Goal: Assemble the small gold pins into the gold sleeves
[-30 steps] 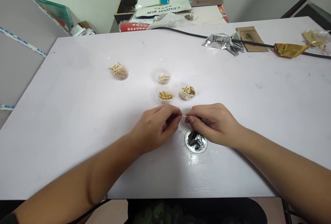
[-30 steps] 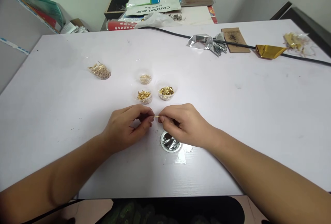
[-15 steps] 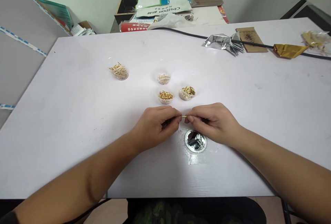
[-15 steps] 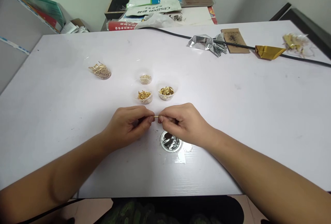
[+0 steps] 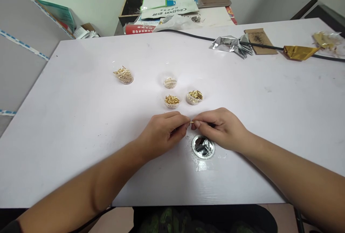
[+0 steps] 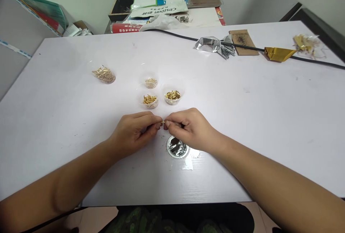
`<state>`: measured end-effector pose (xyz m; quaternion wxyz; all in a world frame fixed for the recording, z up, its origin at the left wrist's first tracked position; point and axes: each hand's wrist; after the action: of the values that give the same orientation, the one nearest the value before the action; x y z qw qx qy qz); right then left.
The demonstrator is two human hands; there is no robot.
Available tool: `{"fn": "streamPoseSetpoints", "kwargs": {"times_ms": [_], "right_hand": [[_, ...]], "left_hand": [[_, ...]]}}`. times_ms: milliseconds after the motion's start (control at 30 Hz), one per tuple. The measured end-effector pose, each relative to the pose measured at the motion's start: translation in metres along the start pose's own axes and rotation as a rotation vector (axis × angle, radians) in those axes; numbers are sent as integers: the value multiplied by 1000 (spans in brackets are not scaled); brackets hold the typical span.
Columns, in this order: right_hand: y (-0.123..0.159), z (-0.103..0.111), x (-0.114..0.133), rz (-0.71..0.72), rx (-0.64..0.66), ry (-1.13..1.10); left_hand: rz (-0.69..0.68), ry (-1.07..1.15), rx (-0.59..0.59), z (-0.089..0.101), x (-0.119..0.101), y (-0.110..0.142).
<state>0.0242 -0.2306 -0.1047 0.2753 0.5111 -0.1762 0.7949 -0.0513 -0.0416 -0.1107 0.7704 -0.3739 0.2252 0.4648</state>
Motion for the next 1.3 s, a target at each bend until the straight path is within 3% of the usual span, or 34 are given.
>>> {"fn": "streamPoseSetpoints", "kwargs": {"times_ms": [267,400,567,700,833,900,1033,1133,1300], "right_hand": [[0,-1,1,-80,27,-71],[0,-1,0,-24,2,-6],[1,-1,-2,81,-61,53],[2,-2,-4,216,-99,111],[1,-6,-6,254,-89,160],[1,-8,-6,268,-82,157],[2,-9,-5,291,-81,162],[2,-8,-4,307,-71,166],[3,-9,-3,303,-55,172]], "left_hand": [[-13,-41,19,1,-1,0],[-41,-61,-12,1,0,0],[-120,-110,-130,3,-3,1],[-222,-176,-288,17,-9,-1],[-106,-380,-520,45,-2,-3],[-41,-464,-666,63,9,-4],[158,-569,-840,94,34,-2],[228,-603,-887,105,47,1],[246,-606,-863,104,52,4]]}}
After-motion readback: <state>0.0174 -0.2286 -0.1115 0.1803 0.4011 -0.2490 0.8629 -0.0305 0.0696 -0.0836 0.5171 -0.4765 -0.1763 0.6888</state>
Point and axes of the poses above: each hand's wrist, its own y-axis away from the middle knuckle, its own z-axis out of the back of the hand, x = y × z, and after that the axes turned 3 degrees about -z, right-handed
